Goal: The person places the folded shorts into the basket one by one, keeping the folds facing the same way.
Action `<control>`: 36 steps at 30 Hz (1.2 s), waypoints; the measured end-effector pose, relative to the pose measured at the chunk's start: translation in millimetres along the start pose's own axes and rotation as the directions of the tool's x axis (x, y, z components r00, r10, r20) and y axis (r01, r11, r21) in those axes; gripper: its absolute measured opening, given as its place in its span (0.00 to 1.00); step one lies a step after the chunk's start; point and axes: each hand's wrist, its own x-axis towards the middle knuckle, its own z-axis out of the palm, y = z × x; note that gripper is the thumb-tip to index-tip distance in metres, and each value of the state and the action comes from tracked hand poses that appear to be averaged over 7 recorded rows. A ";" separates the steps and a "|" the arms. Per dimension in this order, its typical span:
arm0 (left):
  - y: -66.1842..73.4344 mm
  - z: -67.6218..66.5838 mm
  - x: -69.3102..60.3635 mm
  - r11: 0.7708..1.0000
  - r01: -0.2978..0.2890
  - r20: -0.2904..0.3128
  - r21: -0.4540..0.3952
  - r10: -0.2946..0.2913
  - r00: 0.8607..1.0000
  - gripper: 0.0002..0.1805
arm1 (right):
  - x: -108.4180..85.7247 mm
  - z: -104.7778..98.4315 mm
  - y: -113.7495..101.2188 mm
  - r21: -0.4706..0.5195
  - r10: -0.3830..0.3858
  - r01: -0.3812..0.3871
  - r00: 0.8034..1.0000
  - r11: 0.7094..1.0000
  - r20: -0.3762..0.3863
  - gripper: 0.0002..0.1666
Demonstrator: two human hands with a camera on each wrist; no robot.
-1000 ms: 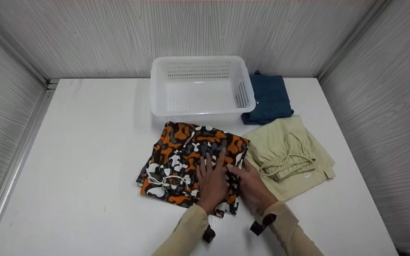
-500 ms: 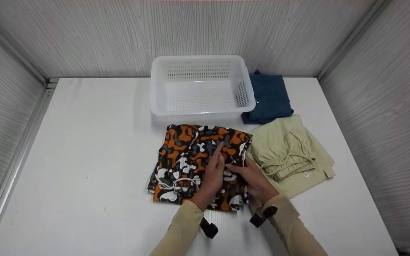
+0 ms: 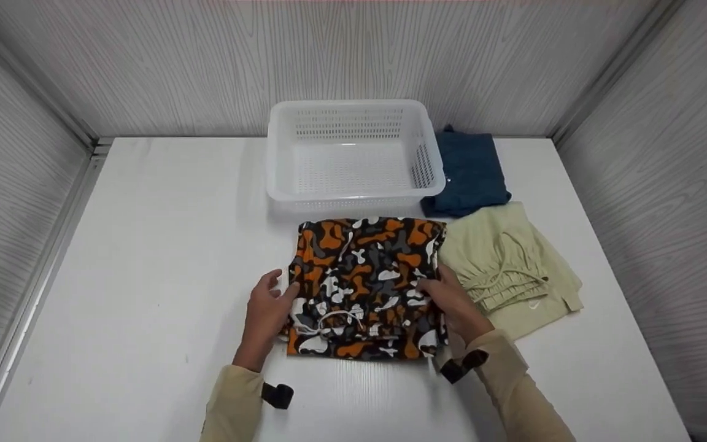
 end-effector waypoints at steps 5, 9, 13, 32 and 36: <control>-0.9 1.7 1.9 0.975 0.122 0.114 -0.185 -0.102 0.988 0.41 | 0.3 -8.1 -6.8 -0.063 0.001 0.001 0.999 0.998 0.033 0.47; 2.0 7.2 7.8 0.965 0.165 0.159 -0.204 -0.133 0.978 0.45 | 4.3 -13.1 -7.2 -0.056 0.019 -0.017 0.999 0.998 0.047 0.46; 3.1 18.8 15.5 0.967 0.159 0.171 -0.200 -0.125 0.977 0.43 | 8.8 -18.8 -1.1 0.060 0.068 -0.072 0.996 0.996 0.060 0.49; -12.6 48.1 0.1 0.985 -0.033 0.278 -0.170 0.080 0.957 0.46 | 3.8 -17.7 20.3 0.017 -0.056 0.055 0.998 0.998 0.028 0.52; -10.0 43.6 -2.6 0.971 -0.061 0.266 -0.230 0.123 0.956 0.44 | -0.7 -20.5 16.5 0.060 -0.066 0.065 0.998 0.996 0.025 0.51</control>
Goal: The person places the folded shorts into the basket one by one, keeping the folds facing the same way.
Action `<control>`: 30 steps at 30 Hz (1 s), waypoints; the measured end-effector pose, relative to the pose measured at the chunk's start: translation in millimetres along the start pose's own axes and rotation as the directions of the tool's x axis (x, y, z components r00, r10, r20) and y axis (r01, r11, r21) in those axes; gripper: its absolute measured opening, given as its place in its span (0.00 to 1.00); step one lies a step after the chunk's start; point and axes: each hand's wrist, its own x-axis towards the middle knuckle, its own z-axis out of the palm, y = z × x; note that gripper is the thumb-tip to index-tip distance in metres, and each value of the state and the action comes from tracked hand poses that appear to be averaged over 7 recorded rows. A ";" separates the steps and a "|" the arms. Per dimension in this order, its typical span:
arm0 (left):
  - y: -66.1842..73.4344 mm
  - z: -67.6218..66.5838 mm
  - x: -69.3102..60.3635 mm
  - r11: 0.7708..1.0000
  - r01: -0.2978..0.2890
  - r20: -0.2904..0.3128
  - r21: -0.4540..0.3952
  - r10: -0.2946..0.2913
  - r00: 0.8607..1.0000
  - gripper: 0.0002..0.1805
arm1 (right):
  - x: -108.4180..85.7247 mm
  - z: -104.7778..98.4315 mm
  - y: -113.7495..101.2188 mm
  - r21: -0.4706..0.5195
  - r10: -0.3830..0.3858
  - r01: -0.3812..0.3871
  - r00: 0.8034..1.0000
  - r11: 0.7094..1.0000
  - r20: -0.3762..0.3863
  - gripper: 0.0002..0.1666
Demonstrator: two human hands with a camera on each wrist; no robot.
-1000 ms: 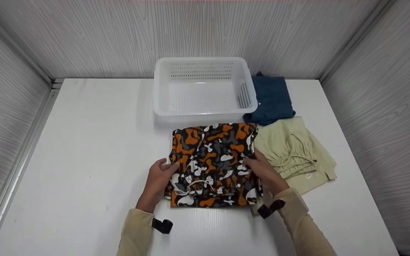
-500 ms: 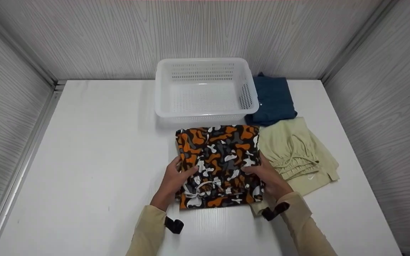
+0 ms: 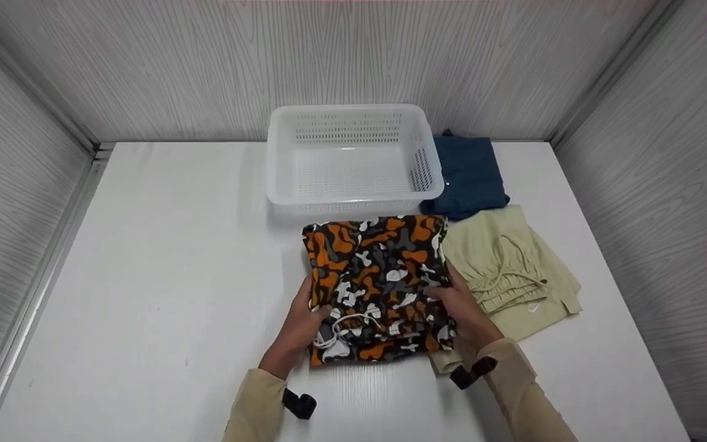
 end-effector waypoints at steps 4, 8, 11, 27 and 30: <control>16.2 -4.8 -0.3 0.997 -0.056 0.009 -0.054 0.056 0.998 0.44 | -4.6 -5.4 -17.2 0.032 -0.013 0.014 1.000 0.999 -0.015 0.52; 41.0 -7.2 -0.7 0.986 -0.121 0.031 -0.112 0.125 0.992 0.44 | -7.9 -11.7 -40.2 0.056 -0.054 0.054 0.999 0.997 -0.005 0.52; 60.0 -7.5 -2.9 0.975 -0.159 0.049 -0.157 0.168 0.985 0.44 | -10.9 -15.1 -57.6 0.072 -0.076 0.076 0.997 0.995 0.003 0.50; 140.9 -25.8 -9.7 0.941 -0.259 0.029 -0.218 0.272 0.962 0.45 | -19.7 -17.9 -146.1 0.100 -0.217 0.211 0.975 0.972 0.050 0.48; 158.0 -34.2 11.3 0.948 -0.260 0.014 -0.182 0.267 0.963 0.44 | 1.3 -17.2 -166.8 0.076 -0.266 0.261 0.962 0.962 0.058 0.48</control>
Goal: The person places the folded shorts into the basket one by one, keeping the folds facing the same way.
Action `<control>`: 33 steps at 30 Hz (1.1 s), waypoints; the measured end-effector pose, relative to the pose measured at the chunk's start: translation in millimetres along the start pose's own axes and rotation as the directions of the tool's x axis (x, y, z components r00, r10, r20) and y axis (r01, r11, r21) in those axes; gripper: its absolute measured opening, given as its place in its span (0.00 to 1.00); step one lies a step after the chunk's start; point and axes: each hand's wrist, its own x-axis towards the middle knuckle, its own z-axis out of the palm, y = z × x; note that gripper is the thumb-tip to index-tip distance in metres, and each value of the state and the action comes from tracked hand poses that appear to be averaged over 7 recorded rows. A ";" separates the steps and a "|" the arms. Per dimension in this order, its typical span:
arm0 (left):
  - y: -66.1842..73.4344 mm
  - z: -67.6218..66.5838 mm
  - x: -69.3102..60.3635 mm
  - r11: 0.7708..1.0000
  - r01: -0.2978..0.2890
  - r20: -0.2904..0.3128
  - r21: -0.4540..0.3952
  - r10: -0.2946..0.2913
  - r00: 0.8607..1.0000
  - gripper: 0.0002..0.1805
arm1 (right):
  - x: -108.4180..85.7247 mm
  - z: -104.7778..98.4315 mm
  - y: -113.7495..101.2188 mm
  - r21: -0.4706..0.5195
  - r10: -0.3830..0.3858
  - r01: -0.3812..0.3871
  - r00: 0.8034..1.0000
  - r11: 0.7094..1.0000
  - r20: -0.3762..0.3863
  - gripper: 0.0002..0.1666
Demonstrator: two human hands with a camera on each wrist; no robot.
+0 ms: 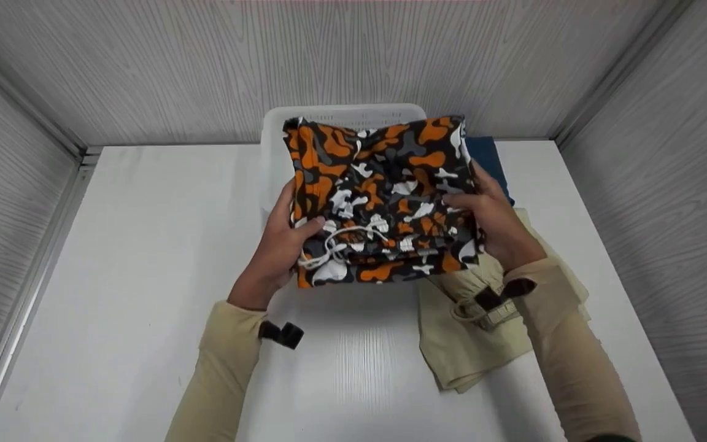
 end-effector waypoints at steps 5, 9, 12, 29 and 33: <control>17.0 -10.9 51.6 0.997 0.047 -0.043 0.065 -0.044 0.998 0.43 | 51.6 0.3 -15.6 -0.098 -0.012 0.006 0.998 0.995 -0.062 0.44; 19.6 -17.6 81.1 0.979 0.125 -0.077 0.163 -0.113 0.991 0.44 | 82.7 3.6 -17.0 -0.175 0.012 -0.028 0.995 0.984 -0.094 0.43; 10.9 -22.3 90.9 0.954 0.180 -0.099 0.240 -0.161 0.982 0.45 | 96.1 7.7 -7.1 -0.230 0.011 -0.030 0.996 0.973 -0.083 0.45; -40.9 -3.2 79.5 0.484 0.246 -0.151 0.840 -0.226 0.962 0.37 | 105.7 26.9 55.9 -0.814 0.110 -0.159 0.987 0.558 -0.118 0.41; -37.8 3.2 67.3 0.321 0.232 -0.158 0.918 -0.242 0.957 0.23 | 90.5 42.5 59.4 -0.953 -0.107 -0.040 0.991 0.299 -0.075 0.41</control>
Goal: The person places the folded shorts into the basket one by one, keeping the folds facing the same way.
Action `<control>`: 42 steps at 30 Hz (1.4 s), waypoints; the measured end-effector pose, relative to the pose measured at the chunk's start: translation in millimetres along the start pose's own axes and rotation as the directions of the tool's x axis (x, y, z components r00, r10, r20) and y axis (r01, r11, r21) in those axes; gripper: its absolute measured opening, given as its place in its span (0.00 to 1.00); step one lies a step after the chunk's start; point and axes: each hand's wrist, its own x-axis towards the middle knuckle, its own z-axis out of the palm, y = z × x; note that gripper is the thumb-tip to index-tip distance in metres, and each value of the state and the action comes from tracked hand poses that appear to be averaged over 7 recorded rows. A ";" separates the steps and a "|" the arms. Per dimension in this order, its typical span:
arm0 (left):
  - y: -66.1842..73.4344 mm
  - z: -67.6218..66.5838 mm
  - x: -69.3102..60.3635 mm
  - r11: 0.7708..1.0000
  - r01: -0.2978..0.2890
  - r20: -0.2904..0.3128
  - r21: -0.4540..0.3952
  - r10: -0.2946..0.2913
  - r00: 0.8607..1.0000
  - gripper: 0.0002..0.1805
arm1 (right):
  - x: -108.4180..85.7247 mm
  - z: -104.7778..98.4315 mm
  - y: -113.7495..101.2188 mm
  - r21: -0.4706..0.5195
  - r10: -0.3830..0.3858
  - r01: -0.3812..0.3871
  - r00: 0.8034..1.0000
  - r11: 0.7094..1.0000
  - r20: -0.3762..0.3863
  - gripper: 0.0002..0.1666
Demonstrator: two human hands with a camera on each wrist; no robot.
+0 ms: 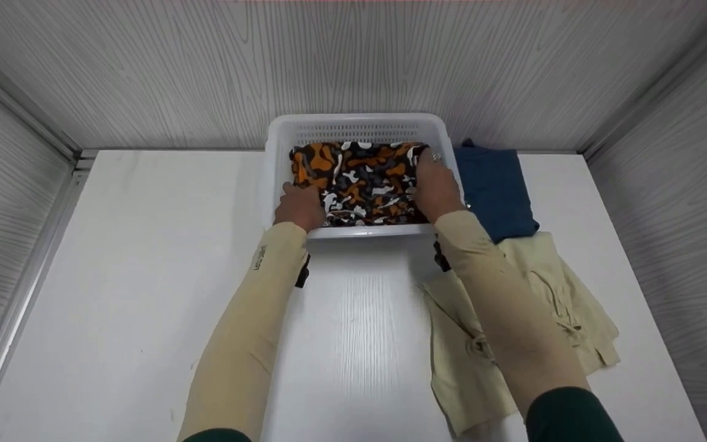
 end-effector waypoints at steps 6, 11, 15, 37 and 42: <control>20.7 -9.6 -13.3 0.984 -0.123 0.091 0.131 0.112 0.990 0.31 | -22.3 -3.6 -28.1 -0.137 -0.214 0.214 0.977 0.967 0.017 0.40; 23.2 -4.9 -8.3 0.992 -0.113 0.411 0.056 0.080 0.908 0.35 | -18.8 8.4 -30.6 0.051 -0.022 -0.002 0.889 0.999 0.458 0.41; 21.3 3.4 -0.6 0.999 -0.030 0.556 -0.016 0.034 0.831 0.38 | -11.5 17.4 -22.5 0.064 0.057 -0.124 0.780 0.990 0.624 0.44; 24.9 6.4 -18.8 0.997 -0.071 0.413 0.017 0.057 0.909 0.37 | -48.4 -4.5 -4.9 0.129 -0.065 0.011 0.902 0.992 0.427 0.35; 25.7 -5.1 -35.3 0.972 -0.235 0.190 -0.027 0.236 0.953 0.32 | -67.6 -35.3 8.5 0.239 -0.154 0.103 0.966 0.966 0.206 0.30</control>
